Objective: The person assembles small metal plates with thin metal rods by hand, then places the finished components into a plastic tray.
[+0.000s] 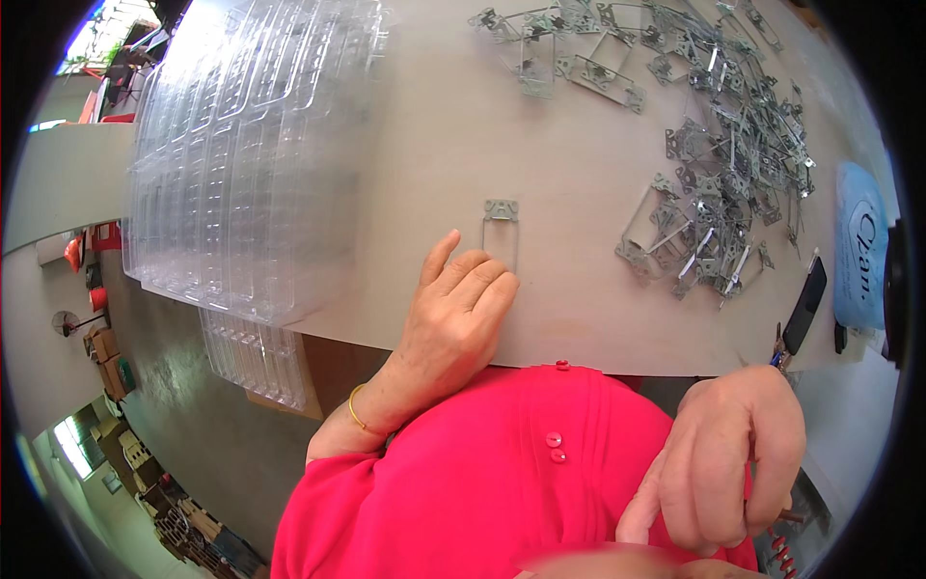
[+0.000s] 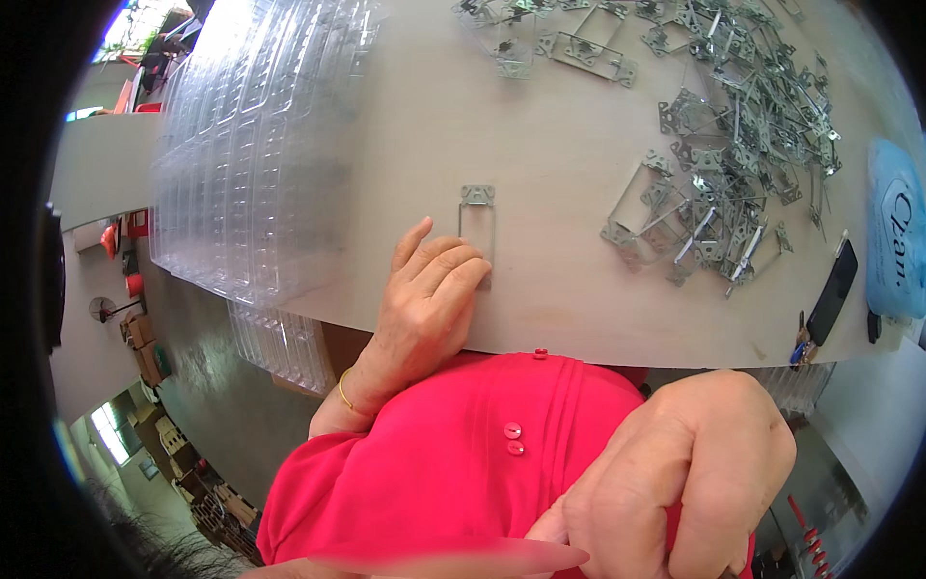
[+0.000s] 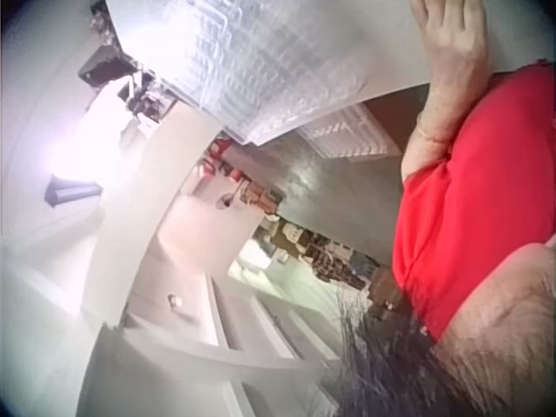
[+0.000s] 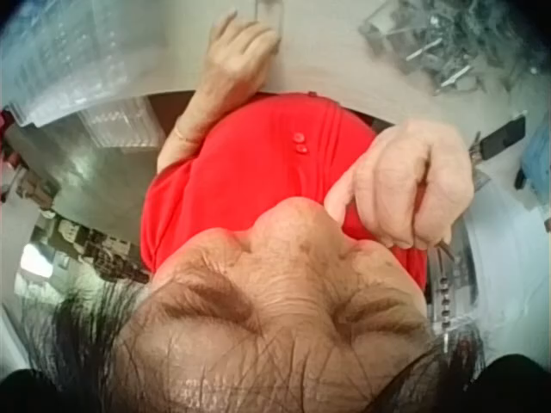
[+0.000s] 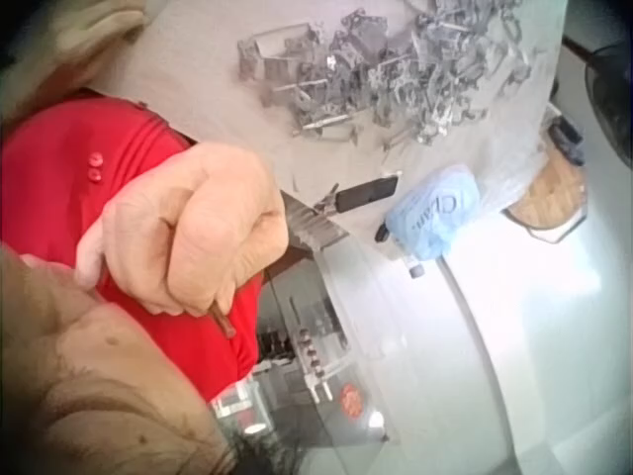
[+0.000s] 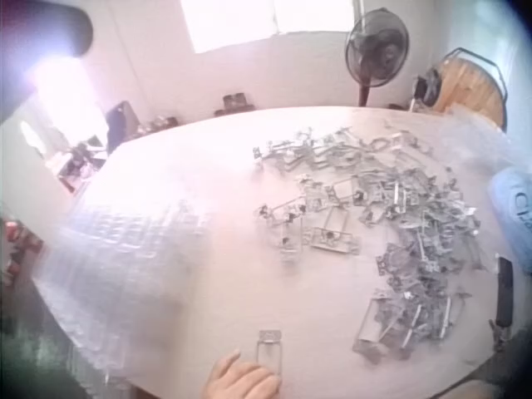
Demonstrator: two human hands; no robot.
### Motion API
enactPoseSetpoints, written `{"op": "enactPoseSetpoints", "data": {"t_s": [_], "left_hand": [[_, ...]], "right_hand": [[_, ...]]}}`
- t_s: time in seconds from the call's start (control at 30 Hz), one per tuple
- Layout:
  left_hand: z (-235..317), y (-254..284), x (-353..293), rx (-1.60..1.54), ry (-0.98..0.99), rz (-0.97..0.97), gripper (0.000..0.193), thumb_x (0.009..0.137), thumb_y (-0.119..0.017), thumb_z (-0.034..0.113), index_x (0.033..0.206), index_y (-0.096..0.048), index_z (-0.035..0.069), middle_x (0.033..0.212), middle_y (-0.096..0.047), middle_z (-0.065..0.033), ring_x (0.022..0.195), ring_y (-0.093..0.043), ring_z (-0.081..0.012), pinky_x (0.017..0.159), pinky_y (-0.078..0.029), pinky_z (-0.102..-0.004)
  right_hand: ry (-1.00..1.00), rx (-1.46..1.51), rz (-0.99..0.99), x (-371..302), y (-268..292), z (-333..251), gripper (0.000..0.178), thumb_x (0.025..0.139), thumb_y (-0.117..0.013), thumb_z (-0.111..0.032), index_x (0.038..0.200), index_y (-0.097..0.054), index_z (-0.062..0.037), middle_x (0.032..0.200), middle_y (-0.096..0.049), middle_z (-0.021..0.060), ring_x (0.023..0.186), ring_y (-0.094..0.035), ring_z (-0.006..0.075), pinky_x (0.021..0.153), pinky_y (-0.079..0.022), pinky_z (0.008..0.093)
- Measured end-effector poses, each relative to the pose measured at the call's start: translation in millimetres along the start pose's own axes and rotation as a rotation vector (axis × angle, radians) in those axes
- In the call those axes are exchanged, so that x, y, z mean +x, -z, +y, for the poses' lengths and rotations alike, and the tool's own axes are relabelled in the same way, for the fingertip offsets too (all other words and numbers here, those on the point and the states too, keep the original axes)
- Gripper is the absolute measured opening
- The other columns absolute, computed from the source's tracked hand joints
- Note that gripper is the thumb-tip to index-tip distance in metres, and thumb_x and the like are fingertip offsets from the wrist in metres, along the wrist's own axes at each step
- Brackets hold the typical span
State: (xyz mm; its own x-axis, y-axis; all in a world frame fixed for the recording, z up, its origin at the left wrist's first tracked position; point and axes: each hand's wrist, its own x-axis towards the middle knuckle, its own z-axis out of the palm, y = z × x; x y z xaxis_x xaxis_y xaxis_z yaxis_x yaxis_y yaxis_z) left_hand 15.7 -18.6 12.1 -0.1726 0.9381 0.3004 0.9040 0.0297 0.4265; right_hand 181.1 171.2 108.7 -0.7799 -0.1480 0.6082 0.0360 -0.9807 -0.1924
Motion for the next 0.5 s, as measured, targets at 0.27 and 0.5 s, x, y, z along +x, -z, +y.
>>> {"op": "enactPoseSetpoints", "data": {"t_s": [0.27, 0.5], "left_hand": [[-2, 22, -4, -0.017, 0.262, 0.136, 0.018, 0.083, -0.076, 0.003, 0.097, -0.065, 0.002, 0.089, -0.063, -0.0109, 0.083, -0.061, -0.0308, 0.081, -0.051, -0.0445], [-8, -2, -13, -0.073, 0.307, 0.130, 0.015, 0.085, -0.074, 0.008, 0.086, -0.060, 0.004, 0.079, -0.057, -0.0137, 0.074, -0.057, -0.0348, 0.067, -0.045, -0.0456]], "right_hand": [[0.010, 0.022, 0.037, 4, 5, 2, 0.016, 0.103, -0.056, 0.000, 0.095, -0.060, 0.0126, 0.096, -0.062, 0.0246, 0.088, -0.064, 0.0383, 0.093, -0.050, 0.0698], [0.032, -0.302, 0.172, -32, 32, 9, 0.017, 0.100, -0.063, -0.012, 0.096, -0.065, 0.0045, 0.095, -0.065, 0.0201, 0.087, -0.067, 0.0320, 0.093, -0.053, 0.0579]]}}
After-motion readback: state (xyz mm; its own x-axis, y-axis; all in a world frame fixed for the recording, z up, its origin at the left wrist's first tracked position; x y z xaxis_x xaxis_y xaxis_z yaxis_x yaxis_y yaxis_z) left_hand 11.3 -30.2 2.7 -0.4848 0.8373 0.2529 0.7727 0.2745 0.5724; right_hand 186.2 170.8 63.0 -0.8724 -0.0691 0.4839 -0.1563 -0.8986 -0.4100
